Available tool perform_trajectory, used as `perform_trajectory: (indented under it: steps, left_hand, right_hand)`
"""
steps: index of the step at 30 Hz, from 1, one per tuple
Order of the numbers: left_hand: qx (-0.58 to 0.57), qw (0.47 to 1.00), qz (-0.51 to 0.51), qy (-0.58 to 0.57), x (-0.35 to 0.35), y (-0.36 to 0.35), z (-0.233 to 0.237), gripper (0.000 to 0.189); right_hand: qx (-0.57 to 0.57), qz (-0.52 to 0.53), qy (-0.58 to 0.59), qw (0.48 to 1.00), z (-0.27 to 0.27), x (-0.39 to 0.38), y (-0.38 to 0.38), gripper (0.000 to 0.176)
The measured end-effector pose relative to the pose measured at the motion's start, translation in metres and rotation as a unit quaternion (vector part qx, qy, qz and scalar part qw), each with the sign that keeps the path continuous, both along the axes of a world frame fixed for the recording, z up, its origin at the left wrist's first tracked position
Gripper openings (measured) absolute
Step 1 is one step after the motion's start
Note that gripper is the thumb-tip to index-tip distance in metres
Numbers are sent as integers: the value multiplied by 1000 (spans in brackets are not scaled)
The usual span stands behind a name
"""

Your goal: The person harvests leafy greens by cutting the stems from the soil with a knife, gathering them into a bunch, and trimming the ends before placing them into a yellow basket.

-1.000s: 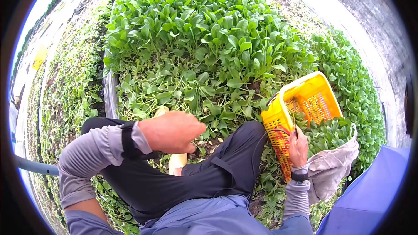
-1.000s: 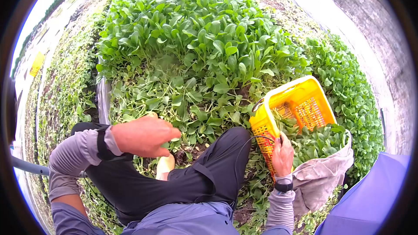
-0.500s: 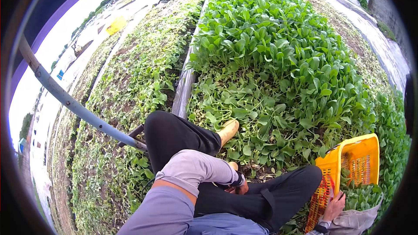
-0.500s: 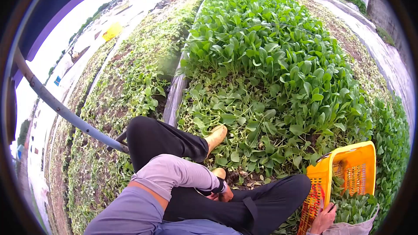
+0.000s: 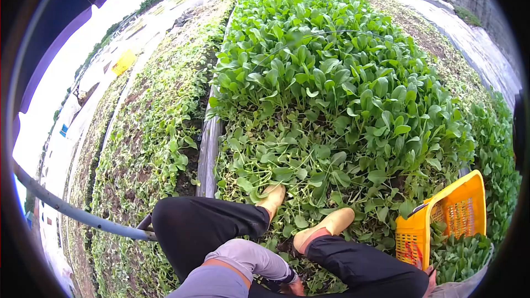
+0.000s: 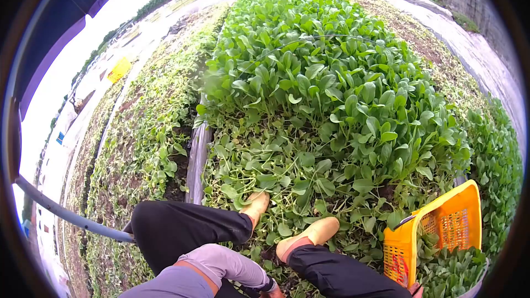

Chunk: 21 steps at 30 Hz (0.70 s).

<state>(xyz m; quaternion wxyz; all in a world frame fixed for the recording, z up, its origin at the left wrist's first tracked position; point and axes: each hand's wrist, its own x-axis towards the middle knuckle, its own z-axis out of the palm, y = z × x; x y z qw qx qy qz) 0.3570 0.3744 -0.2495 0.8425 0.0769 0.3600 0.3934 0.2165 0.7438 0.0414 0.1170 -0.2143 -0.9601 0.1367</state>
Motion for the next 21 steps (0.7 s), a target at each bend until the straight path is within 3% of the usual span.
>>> perform_trajectory:
  steps: [4,15,18,21]
  left_hand:
    - [-36,999,35,15,-67,-16,13,41]
    - [-23,990,97,104,-305,-28,-12,39]
    - [-36,986,96,133,-325,-67,5,39]
    - [-92,977,83,172,-329,-145,54,38]
  right_hand:
    - [11,-10,-25,1000,-10,15,7,57]
    - [9,-65,-105,992,6,15,-11,60]
    - [-3,-75,-117,990,11,18,-12,62]
    - [28,-48,-118,991,18,12,-21,54]
